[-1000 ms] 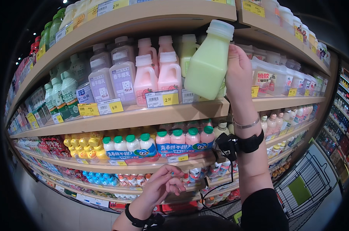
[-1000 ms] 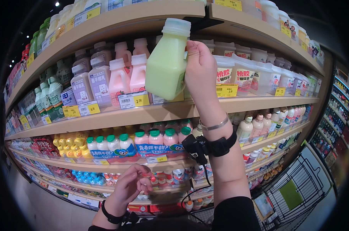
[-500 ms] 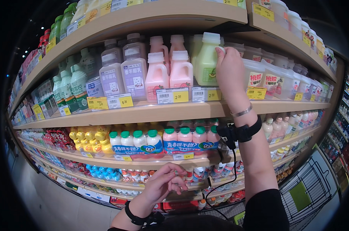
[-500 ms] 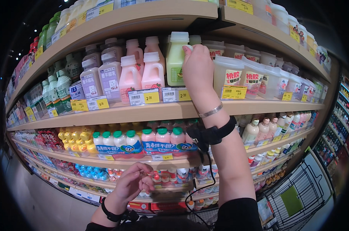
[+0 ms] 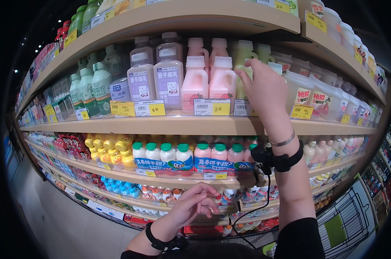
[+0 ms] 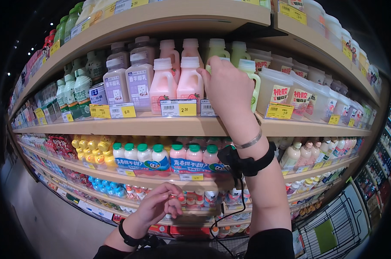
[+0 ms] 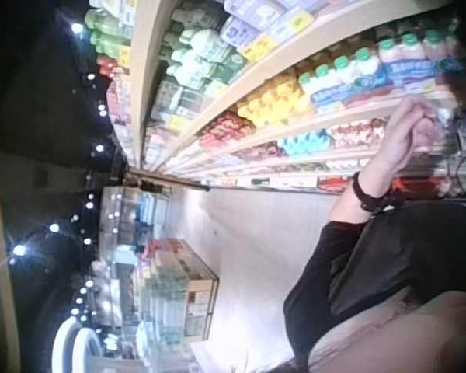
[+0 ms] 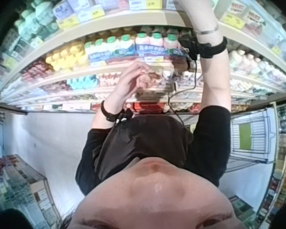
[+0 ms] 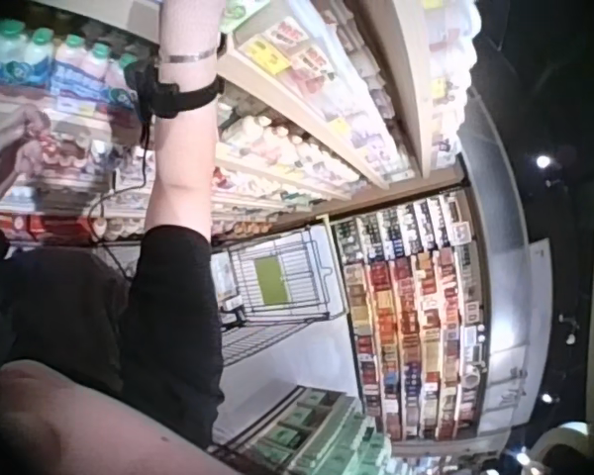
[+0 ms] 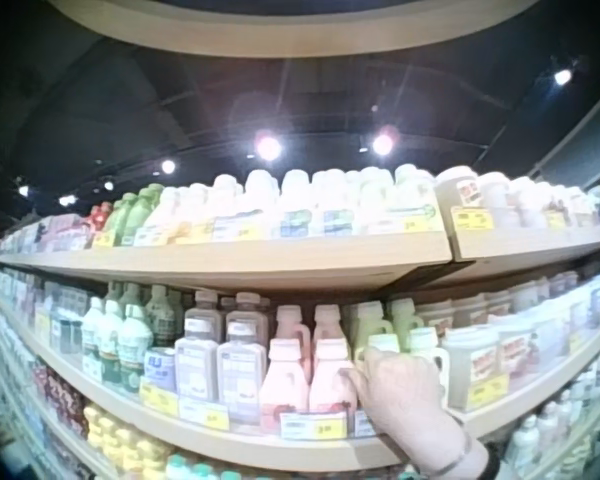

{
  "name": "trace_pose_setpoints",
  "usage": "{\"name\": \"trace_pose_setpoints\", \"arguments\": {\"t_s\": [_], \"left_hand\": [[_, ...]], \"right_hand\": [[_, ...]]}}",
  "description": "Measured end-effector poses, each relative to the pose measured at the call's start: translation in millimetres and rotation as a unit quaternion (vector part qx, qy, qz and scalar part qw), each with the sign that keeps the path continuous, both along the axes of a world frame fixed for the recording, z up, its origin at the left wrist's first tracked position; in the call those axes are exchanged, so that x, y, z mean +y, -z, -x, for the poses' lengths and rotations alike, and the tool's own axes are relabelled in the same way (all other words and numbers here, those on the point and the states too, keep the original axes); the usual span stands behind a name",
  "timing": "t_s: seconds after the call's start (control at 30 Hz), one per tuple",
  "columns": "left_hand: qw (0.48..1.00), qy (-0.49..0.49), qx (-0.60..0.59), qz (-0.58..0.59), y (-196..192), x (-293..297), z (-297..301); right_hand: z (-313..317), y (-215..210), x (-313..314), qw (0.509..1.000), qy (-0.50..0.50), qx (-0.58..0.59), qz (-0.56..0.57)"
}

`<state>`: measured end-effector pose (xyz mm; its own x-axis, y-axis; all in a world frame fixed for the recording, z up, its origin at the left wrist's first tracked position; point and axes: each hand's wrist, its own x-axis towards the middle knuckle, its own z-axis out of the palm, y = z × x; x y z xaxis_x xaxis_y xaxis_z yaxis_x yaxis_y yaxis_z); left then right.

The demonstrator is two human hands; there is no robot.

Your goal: The person selects and handles several small plastic bottles of flavored milk or yogurt from a supermarket shelf, turning them over by hand to read the labels before placing them together.

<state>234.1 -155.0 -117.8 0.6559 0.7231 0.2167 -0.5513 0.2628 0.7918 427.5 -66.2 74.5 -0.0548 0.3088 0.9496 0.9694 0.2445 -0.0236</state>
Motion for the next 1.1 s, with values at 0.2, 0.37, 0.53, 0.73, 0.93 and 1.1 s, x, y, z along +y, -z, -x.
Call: {"name": "trace_pose_setpoints", "arguments": {"t_s": [0.2,0.37,0.53,0.73,0.93,1.1], "left_hand": [[1.0,-0.012,0.014,0.0,-3.2,-0.1,-2.8],[0.999,-0.036,0.018,-0.009,-5.0,0.0,5.8],[0.999,-0.029,-0.007,-0.038,-7.3,-2.7,6.8],[0.601,-0.54,0.12,-0.577,-49.1,-4.6,-20.7],[0.388,-0.567,0.172,-0.706,-60.0,-6.8,-25.7],[0.376,-0.562,0.148,-0.722,-50.8,-5.7,-31.2]], "right_hand": [[6.3,-6.6,30.1,0.988,-0.004,-0.023,0.151],[11.1,-9.1,28.2,0.982,-0.134,0.125,-0.037],[-4.4,-8.9,10.8,0.898,-0.36,0.236,-0.096],[26.7,75.2,-9.1,0.342,-0.812,0.363,0.305],[47.8,96.6,-50.6,0.377,-0.735,0.428,0.366],[43.0,88.8,-53.0,0.346,-0.734,0.422,0.405]]}}
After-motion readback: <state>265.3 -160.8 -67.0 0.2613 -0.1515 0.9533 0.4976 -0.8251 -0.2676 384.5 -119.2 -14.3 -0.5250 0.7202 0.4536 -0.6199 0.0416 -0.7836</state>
